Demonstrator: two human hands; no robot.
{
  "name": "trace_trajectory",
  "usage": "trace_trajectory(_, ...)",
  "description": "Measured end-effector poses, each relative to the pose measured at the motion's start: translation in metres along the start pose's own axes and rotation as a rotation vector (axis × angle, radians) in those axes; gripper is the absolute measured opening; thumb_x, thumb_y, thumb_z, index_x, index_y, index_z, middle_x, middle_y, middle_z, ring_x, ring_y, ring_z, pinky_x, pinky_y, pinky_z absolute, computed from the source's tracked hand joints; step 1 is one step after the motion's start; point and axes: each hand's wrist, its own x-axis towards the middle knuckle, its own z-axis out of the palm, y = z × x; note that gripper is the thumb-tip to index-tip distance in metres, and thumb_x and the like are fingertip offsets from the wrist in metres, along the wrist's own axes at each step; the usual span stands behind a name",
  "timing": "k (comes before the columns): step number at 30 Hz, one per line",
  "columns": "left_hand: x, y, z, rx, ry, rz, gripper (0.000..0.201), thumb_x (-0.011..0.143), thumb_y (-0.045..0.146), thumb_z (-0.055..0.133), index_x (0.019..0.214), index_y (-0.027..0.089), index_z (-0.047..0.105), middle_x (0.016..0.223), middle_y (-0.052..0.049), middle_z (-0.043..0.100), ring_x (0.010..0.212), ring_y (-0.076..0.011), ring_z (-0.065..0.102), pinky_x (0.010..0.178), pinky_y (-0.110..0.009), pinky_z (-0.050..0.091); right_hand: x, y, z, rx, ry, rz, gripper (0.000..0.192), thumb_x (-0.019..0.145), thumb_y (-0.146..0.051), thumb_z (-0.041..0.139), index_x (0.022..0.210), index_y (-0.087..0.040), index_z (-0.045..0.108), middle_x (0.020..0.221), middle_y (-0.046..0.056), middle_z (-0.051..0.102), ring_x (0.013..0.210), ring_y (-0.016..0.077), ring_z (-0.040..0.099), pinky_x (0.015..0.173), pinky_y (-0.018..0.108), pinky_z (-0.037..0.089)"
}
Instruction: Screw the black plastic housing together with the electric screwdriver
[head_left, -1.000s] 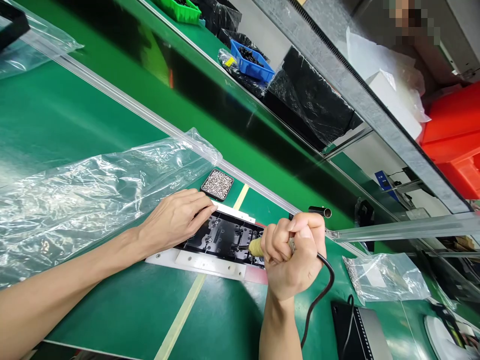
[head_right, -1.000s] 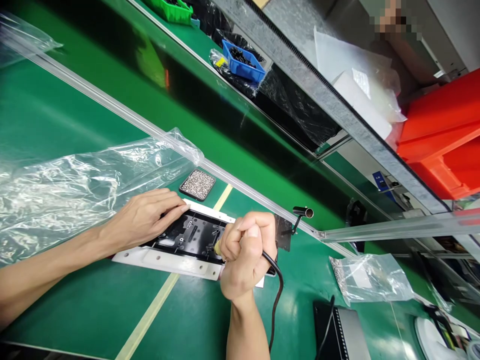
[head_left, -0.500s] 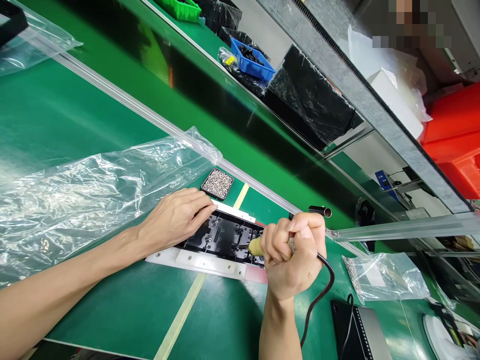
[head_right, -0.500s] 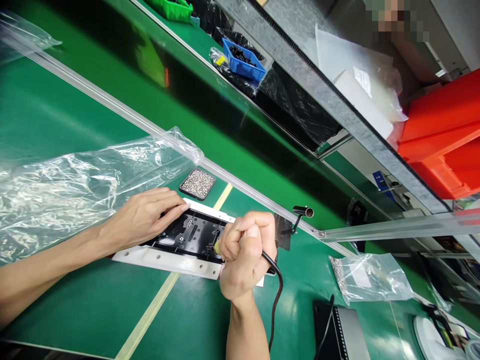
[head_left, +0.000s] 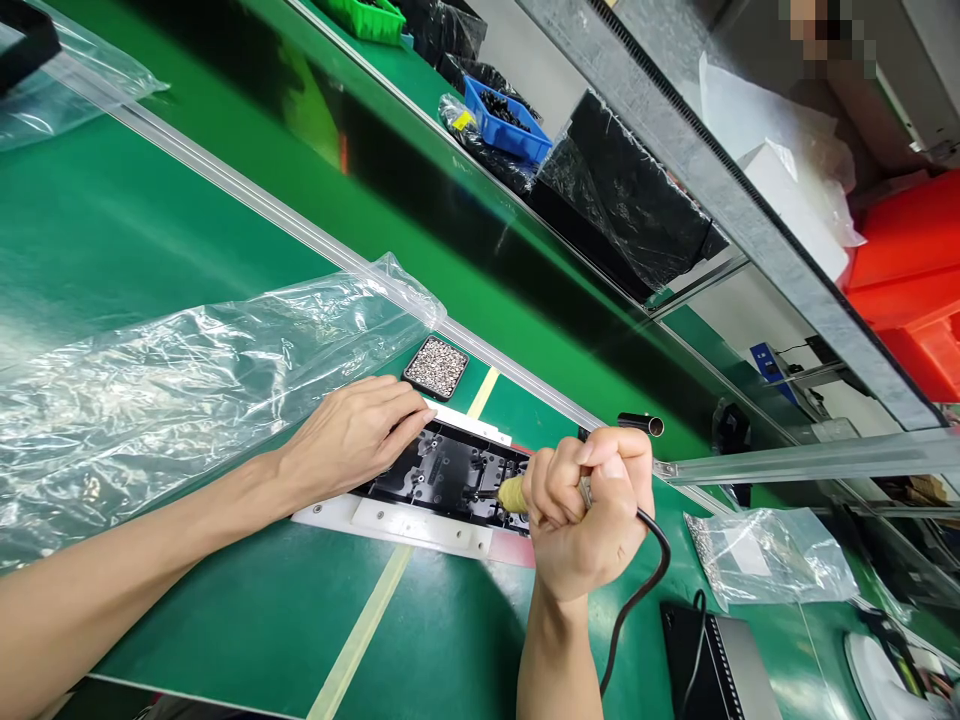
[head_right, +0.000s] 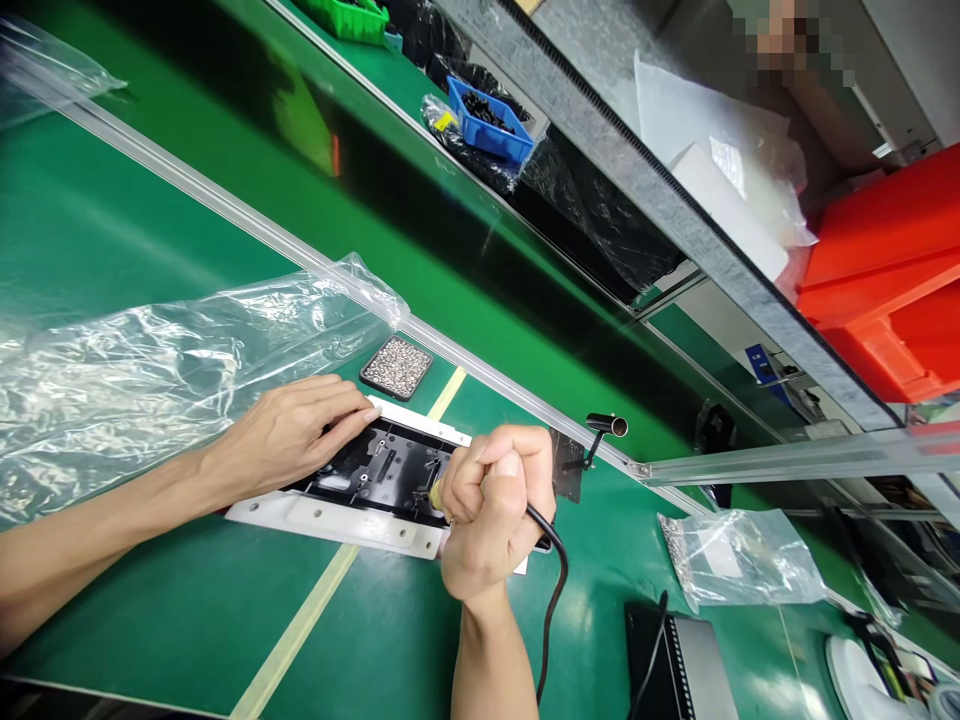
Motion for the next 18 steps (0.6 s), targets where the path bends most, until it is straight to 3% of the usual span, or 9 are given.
trace_trajectory(18,0.0007,-0.0005,0.0003,-0.006,-0.004,0.009,0.035,0.113,0.035,0.041,0.094,0.017,0.064,0.087,-0.003,0.064,0.082,-0.0199,0.058,0.079,-0.037,0.043,-0.0004,-0.0016,0.0013,0.069,-0.013,0.010,0.027,0.106,-0.018,0.037,0.086,-0.021,0.055,0.053,-0.009,0.020,0.042,0.0032,0.014,0.042,0.011,0.026)
